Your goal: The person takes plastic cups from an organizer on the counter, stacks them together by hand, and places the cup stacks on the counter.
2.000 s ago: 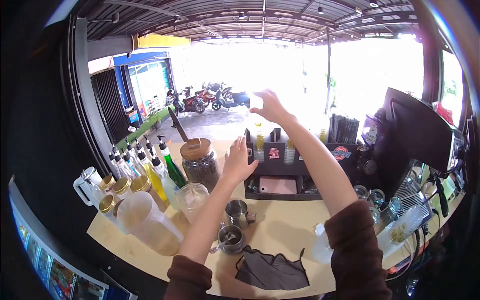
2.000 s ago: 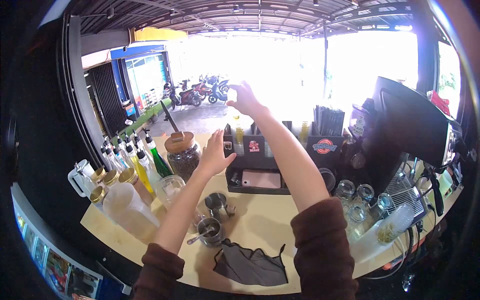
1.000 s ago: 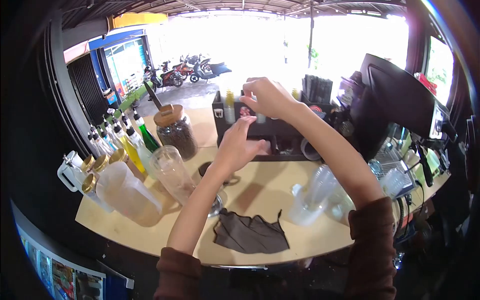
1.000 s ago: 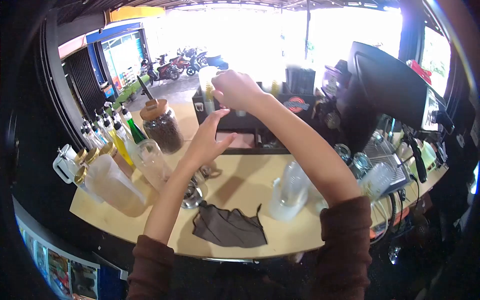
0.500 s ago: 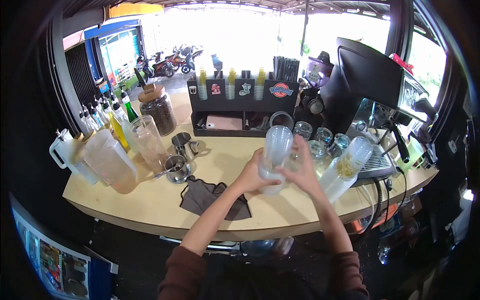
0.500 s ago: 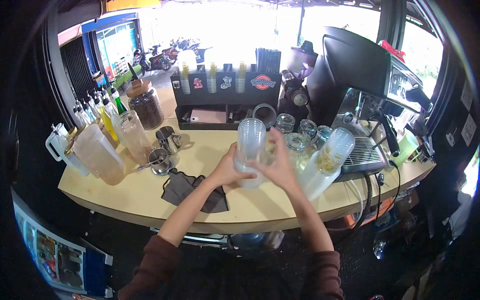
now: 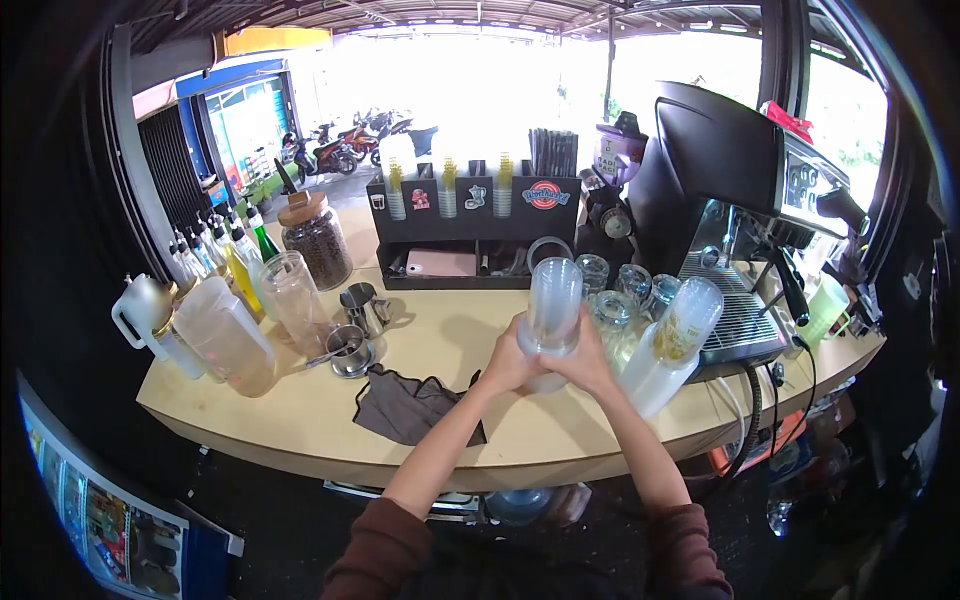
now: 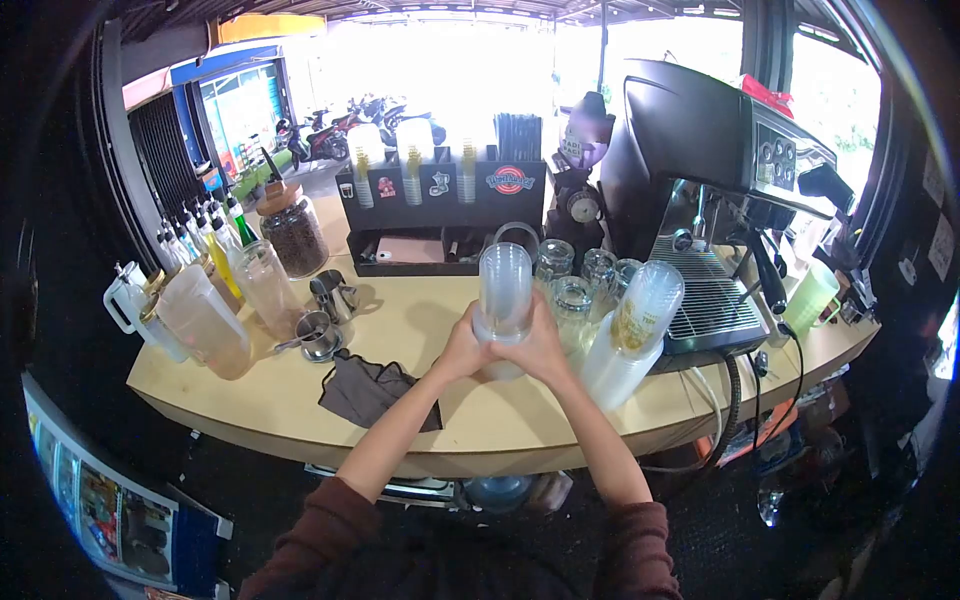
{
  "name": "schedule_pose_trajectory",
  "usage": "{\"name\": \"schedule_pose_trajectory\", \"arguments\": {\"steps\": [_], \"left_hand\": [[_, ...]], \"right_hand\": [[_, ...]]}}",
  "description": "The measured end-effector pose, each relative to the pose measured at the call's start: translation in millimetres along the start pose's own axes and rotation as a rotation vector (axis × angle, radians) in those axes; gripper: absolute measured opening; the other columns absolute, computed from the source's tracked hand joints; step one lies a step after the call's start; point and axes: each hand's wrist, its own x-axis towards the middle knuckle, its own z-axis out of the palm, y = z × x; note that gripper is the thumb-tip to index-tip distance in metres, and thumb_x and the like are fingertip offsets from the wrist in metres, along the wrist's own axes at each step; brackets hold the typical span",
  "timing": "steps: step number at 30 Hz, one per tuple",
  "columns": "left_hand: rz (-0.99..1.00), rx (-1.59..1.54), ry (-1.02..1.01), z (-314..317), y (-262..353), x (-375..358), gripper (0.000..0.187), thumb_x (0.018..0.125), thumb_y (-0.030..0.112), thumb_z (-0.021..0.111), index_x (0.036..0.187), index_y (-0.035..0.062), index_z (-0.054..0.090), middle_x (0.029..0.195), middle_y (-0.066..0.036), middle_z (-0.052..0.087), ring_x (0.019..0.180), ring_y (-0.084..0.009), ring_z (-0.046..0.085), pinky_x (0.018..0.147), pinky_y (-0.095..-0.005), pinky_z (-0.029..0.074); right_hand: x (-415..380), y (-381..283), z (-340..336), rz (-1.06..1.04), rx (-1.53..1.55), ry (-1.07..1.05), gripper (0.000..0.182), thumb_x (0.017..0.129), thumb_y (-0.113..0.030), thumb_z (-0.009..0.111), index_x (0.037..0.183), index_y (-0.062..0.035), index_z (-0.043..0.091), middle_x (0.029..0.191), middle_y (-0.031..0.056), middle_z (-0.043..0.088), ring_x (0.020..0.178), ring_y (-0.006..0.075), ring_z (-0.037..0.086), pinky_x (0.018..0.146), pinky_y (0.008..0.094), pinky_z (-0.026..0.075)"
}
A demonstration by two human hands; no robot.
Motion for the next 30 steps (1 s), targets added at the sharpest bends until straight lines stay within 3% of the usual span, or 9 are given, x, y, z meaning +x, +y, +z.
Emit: {"name": "schedule_pose_trajectory", "arguments": {"steps": [7, 13, 18, 20, 24, 26, 30], "left_hand": [[0.019, -0.041, 0.001, 1.1, 0.6, -2.2, 0.086, 0.056, 0.023, 0.085, 0.125, 0.0013, 0.04, 0.117, -0.012, 0.056, 0.107, -0.0215, 0.055, 0.09, -0.034, 0.044], [0.003, -0.045, -0.032, 0.9, -5.6, -2.0, 0.09, 0.057, 0.025, 0.085, 0.129, 0.0024, 0.035, 0.122, -0.012, 0.052, 0.113, -0.0221, 0.051, 0.094, -0.0355, 0.042], [-0.03, 0.09, -0.072, -16.7, 6.9, -2.9, 0.095, 0.058, 0.025, 0.085, 0.133, 0.0029, 0.03, 0.127, -0.013, 0.045, 0.116, -0.0227, 0.047, 0.096, -0.037, 0.04], [0.133, -0.016, 0.04, -36.3, 9.4, -5.0, 0.097, 0.061, 0.026, 0.084, 0.135, 0.0026, 0.025, 0.129, -0.013, 0.041, 0.117, -0.0241, 0.046, 0.099, -0.0403, 0.038], [0.261, -0.177, 0.237, -69.8, 55.6, -22.4, 0.09, 0.063, 0.024, 0.083, 0.131, 0.0028, 0.029, 0.127, -0.013, 0.04, 0.117, -0.0241, 0.046, 0.098, -0.0411, 0.041], [0.32, -0.243, 0.275, -81.7, 85.3, -31.6, 0.082, 0.064, 0.019, 0.083, 0.127, 0.0034, 0.032, 0.125, -0.013, 0.042, 0.114, -0.0233, 0.048, 0.093, -0.0367, 0.045], [0.118, -0.134, 0.315, -111.7, 109.2, -46.7, 0.073, 0.064, 0.013, 0.082, 0.121, 0.0031, 0.038, 0.117, -0.011, 0.048, 0.107, -0.0192, 0.053, 0.089, -0.0326, 0.047]], "right_hand": [[16.1, -13.6, -9.9, 0.022, 0.069, 0.01, 0.091, 0.053, -0.026, 0.08, 0.126, 0.0028, 0.036, 0.115, 0.0185, 0.051, 0.108, 0.0284, 0.052, 0.093, 0.0371, 0.041], [27.7, -25.4, -17.7, -0.085, 0.105, 0.003, 0.088, 0.055, -0.025, 0.081, 0.125, 0.0024, 0.036, 0.119, 0.0184, 0.046, 0.112, 0.0282, 0.048, 0.097, 0.0364, 0.039], [35.9, -69.4, -34.8, -0.321, -0.153, 0.048, 0.089, 0.054, -0.02, 0.078, 0.129, -0.0022, 0.033, 0.127, 0.0198, 0.04, 0.121, 0.033, 0.04, 0.1, 0.0397, 0.035], [35.2, -80.0, -37.2, -0.387, -0.241, 0.07, 0.087, 0.054, -0.015, 0.077, 0.129, -0.0037, 0.034, 0.128, 0.0193, 0.039, 0.12, 0.0345, 0.04, 0.102, 0.0418, 0.033], [29.6, -100.6, -22.9, -0.491, -0.493, 0.099, 0.084, 0.055, -0.009, 0.074, 0.13, -0.0081, 0.036, 0.132, 0.0167, 0.036, 0.123, 0.0358, 0.036, 0.105, 0.0478, 0.027], [30.1, -102.3, -5.9, -0.546, -0.52, 0.088, 0.085, 0.055, -0.009, 0.075, 0.131, -0.0088, 0.036, 0.134, 0.0158, 0.035, 0.124, 0.0352, 0.035, 0.105, 0.0489, 0.026], [29.5, -110.6, 19.3, -0.584, -0.457, -0.012, 0.088, 0.054, -0.012, 0.076, 0.132, -0.0097, 0.036, 0.136, 0.0149, 0.034, 0.125, 0.0352, 0.034, 0.106, 0.0481, 0.025]]}}
